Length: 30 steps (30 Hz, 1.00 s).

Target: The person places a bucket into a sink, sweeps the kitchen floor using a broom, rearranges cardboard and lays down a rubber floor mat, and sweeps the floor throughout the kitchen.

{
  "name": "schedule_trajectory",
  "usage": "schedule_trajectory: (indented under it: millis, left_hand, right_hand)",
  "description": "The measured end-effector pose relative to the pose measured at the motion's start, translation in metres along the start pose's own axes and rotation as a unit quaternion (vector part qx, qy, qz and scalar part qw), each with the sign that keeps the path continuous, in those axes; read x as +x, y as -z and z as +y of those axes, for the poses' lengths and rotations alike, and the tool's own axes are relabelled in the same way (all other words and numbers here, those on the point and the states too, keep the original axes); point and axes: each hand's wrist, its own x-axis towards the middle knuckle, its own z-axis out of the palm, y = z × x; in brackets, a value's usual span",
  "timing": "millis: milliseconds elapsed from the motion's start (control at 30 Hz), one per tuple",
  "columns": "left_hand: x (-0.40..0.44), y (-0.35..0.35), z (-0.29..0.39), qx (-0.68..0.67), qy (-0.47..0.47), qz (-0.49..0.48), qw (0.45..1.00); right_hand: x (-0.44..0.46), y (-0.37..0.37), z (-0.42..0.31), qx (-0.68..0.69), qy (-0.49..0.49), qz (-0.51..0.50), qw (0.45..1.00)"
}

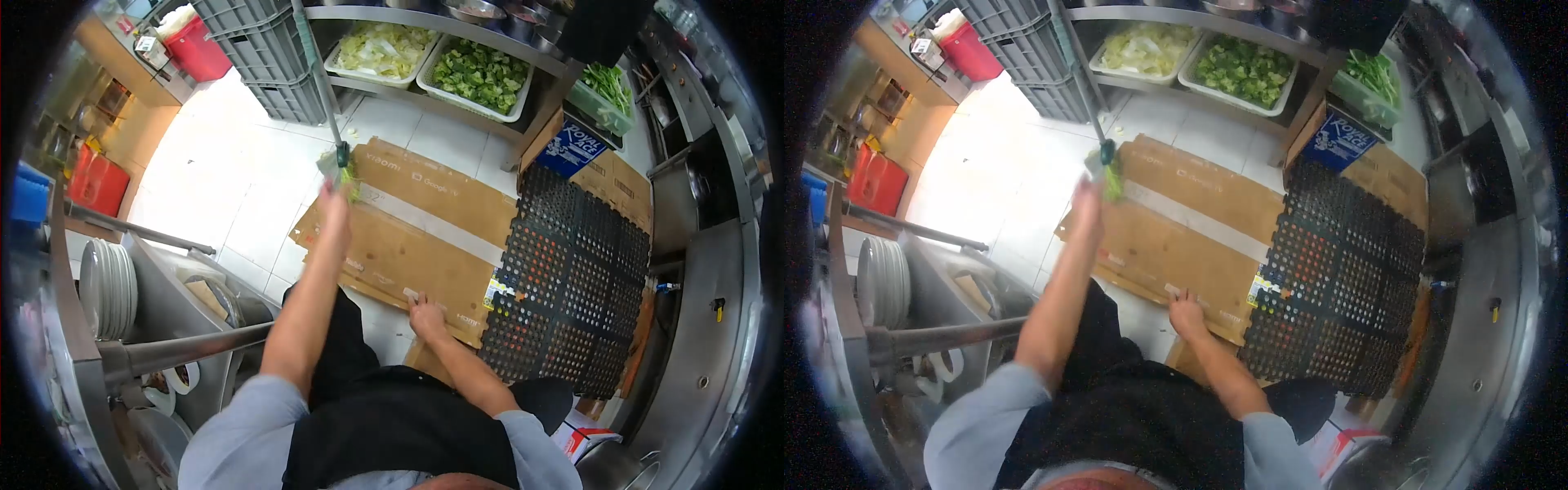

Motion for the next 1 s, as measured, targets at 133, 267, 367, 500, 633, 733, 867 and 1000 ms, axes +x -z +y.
schedule_trajectory:
  millis: [133, 267, 367, 500, 633, 733, 867, 1000]
  left_hand:
    - [0.132, -0.027, 0.069, 0.128, -0.097, 0.042, 0.986]
    - [0.328, -0.04, 0.039, 0.376, -0.436, 0.309, 0.757]
    - [0.275, -0.052, 0.128, 0.173, -0.125, 0.045, 0.976]
    - [0.312, -0.061, 0.12, 0.202, -0.125, -0.082, 0.968]
    - [0.366, -0.026, 0.122, 0.466, -0.283, 0.138, 0.826]
    - [0.458, 0.065, 0.146, 0.803, -0.345, 0.051, 0.483]
    - [0.47, 0.157, 0.139, 0.361, -0.253, 0.152, 0.884]
    - [0.373, 0.186, 0.098, 0.288, -0.09, 0.047, 0.952]
  right_hand:
    - [-0.015, -0.003, 0.002, 0.043, 0.0, 0.041, 0.998]
    - [-0.024, 0.012, 0.003, 0.088, 0.003, 0.132, 0.987]
    - [-0.03, 0.027, -0.002, 0.112, -0.01, 0.148, 0.983]
    - [-0.036, 0.032, -0.002, 0.132, -0.022, 0.156, 0.979]
    - [-0.039, 0.033, 0.004, 0.115, -0.023, 0.12, 0.986]
    - [-0.044, 0.035, 0.003, 0.122, -0.038, 0.117, 0.985]
    - [-0.045, 0.026, 0.003, 0.138, -0.059, 0.129, 0.98]
    - [-0.052, 0.045, 0.001, 0.148, -0.079, 0.127, 0.978]
